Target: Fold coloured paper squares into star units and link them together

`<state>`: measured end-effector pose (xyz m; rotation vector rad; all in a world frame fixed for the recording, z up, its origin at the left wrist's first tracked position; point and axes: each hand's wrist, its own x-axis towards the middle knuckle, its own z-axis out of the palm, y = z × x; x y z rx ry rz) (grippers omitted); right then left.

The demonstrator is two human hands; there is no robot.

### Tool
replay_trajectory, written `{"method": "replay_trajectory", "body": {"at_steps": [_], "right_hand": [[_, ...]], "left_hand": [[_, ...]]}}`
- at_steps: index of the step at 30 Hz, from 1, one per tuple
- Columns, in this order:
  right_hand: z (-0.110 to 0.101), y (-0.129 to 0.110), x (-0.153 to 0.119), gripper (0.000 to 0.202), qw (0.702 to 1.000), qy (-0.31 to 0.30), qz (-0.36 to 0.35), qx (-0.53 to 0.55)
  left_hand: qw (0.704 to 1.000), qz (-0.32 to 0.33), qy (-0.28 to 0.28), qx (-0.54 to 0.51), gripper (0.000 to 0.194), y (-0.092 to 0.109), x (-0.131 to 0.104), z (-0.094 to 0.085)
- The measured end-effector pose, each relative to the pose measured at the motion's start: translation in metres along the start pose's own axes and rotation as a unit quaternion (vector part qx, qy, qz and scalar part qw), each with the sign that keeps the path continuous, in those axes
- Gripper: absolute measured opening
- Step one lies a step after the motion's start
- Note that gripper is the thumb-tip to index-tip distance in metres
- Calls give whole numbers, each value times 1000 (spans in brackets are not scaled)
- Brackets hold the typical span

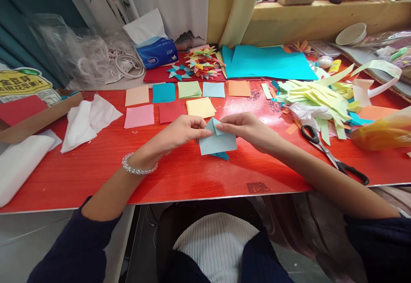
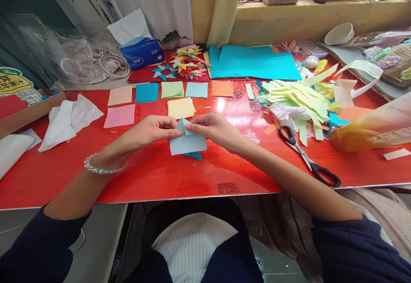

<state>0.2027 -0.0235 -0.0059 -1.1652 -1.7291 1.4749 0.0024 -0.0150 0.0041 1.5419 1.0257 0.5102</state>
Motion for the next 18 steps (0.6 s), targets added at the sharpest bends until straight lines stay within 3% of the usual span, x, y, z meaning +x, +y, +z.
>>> {"method": "replay_trajectory", "body": {"at_steps": [3, 10, 18], "right_hand": [[0, 3, 0, 32, 999, 9, -10, -38], [0, 6, 1, 37, 997, 1, -18, -76], [1, 8, 1, 41, 999, -15, -6, -40]], "left_hand": [[1000, 5, -3, 15, 25, -2, 1, 0], [996, 63, 60, 23, 24, -6, 2, 2], [996, 61, 49, 45, 26, -8, 3, 4]]}}
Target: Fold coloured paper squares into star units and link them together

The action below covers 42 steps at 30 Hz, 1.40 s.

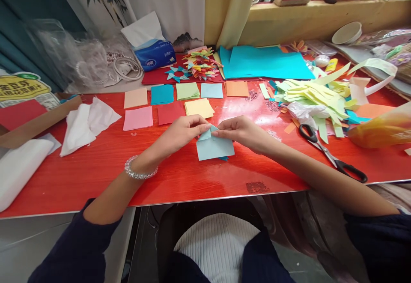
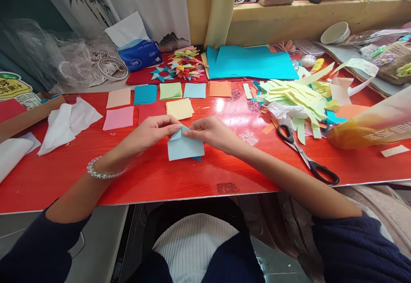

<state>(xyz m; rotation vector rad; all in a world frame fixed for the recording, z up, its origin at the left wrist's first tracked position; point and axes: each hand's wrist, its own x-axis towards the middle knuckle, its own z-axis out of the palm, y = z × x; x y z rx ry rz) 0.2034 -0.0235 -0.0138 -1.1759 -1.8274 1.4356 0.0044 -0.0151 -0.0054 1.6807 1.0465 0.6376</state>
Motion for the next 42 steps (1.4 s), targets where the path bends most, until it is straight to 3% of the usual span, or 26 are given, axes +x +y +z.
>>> {"method": "replay_trajectory", "body": {"at_steps": [8, 10, 15, 19, 31, 42], "right_hand": [[-2, -1, 1, 40, 996, -62, 15, 55], [-3, 0, 1, 42, 998, -33, 0, 49], [-1, 1, 1, 39, 999, 41, -10, 19], [-1, 1, 2, 34, 998, 45, 4, 33], [3, 3, 1, 36, 996, 67, -42, 28], [1, 1, 0, 36, 996, 72, -43, 25]], "left_hand": [[997, 22, 56, 44, 30, -3, 0, 8], [997, 21, 56, 41, 30, -3, 0, 8], [1000, -25, -13, 1, 33, -4, 0, 3], [999, -41, -7, -27, 33, -5, 1, 3], [993, -56, -24, -100, 37, 1, -1, 6], [993, -60, -7, -100, 30, 0, 0, 0]]}}
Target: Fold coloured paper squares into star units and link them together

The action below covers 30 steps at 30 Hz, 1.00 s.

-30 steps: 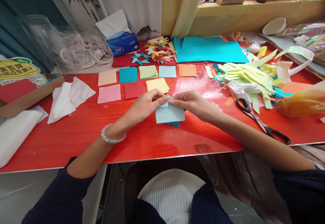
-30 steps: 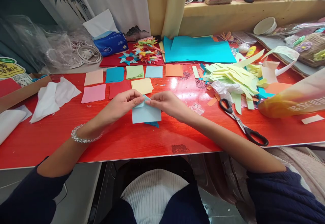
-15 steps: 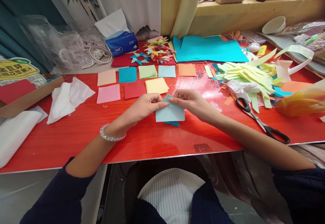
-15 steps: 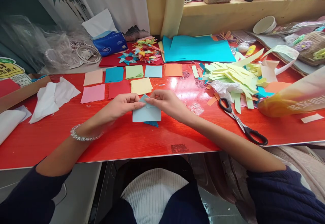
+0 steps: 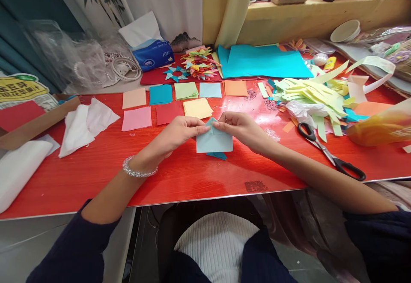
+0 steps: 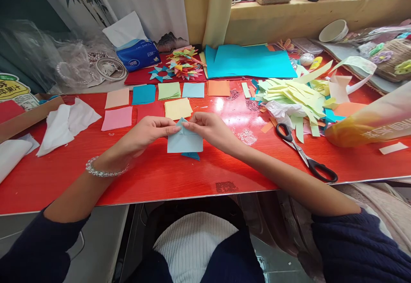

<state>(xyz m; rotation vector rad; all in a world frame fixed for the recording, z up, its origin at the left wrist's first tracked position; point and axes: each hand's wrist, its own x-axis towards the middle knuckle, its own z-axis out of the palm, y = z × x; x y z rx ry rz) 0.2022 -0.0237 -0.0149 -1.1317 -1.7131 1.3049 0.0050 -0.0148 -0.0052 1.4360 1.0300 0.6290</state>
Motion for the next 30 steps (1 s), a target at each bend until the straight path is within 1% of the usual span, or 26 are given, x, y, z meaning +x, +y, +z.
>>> {"method": "replay_trajectory", "body": {"at_steps": [4, 16, 24, 30], "right_hand": [[0, 0, 1, 35, 1000, -6, 5, 7], [-1, -4, -1, 34, 1000, -1, 23, -1], [0, -3, 1, 33, 1000, -6, 18, 9], [-1, 0, 2, 32, 999, -23, 23, 8]], "left_hand": [[1000, 2, 11, 12, 31, -1, 0, 2], [999, 13, 7, 36, 33, 0, -2, 3], [1000, -5, 9, 19, 34, 1, -2, 5], [1000, -2, 3, 3, 33, -1, -2, 7]]}}
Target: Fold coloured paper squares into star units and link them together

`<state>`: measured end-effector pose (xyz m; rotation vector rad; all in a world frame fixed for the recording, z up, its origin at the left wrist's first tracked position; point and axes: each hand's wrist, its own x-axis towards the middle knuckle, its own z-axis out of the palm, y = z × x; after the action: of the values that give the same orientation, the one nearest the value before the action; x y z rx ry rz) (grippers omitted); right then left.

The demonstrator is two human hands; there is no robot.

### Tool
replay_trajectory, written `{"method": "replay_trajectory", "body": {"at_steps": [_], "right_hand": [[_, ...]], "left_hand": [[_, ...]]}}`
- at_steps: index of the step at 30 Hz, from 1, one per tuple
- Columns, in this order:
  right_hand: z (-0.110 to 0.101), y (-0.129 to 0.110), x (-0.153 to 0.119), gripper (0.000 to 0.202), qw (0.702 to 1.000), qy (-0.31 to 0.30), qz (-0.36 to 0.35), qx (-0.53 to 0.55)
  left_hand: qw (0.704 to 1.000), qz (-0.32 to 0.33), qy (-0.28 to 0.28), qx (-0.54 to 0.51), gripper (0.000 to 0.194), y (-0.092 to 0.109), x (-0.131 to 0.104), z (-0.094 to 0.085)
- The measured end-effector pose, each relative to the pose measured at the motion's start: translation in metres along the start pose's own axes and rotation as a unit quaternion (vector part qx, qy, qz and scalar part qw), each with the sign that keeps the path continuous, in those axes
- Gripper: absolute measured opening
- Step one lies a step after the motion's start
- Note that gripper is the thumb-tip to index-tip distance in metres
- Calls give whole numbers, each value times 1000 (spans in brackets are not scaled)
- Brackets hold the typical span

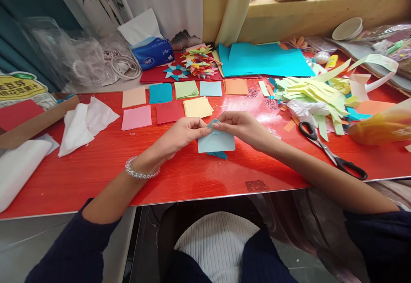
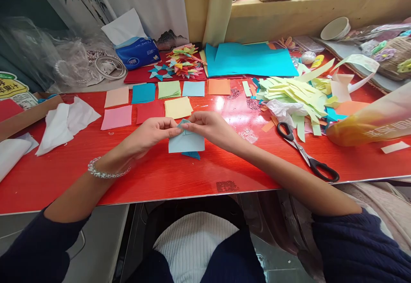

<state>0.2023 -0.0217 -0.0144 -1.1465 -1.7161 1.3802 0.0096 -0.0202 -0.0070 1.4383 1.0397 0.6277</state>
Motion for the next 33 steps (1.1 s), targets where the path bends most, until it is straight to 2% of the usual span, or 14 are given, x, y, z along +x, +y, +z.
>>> {"method": "replay_trajectory", "body": {"at_steps": [8, 16, 21, 25, 30, 33], "right_hand": [[-2, -5, 0, 33, 998, -29, 41, 27], [0, -8, -1, 23, 997, -46, 57, 28], [1, -5, -1, 28, 996, -56, 67, 14], [0, -3, -1, 31, 994, -86, 62, 6], [-2, -8, -2, 25, 989, -129, 61, 33], [-1, -13, -3, 25, 989, -123, 67, 55]], "left_hand": [[1000, -6, 23, 3, 31, -5, 3, 0], [996, 72, 17, 43, 26, 5, 0, -3], [994, 77, 62, 53, 22, 3, -1, -1], [995, 65, 62, 50, 23, 0, 1, -1], [994, 56, 77, 62, 27, 0, 2, -2], [990, 68, 91, 89, 24, 2, 1, -3]]}}
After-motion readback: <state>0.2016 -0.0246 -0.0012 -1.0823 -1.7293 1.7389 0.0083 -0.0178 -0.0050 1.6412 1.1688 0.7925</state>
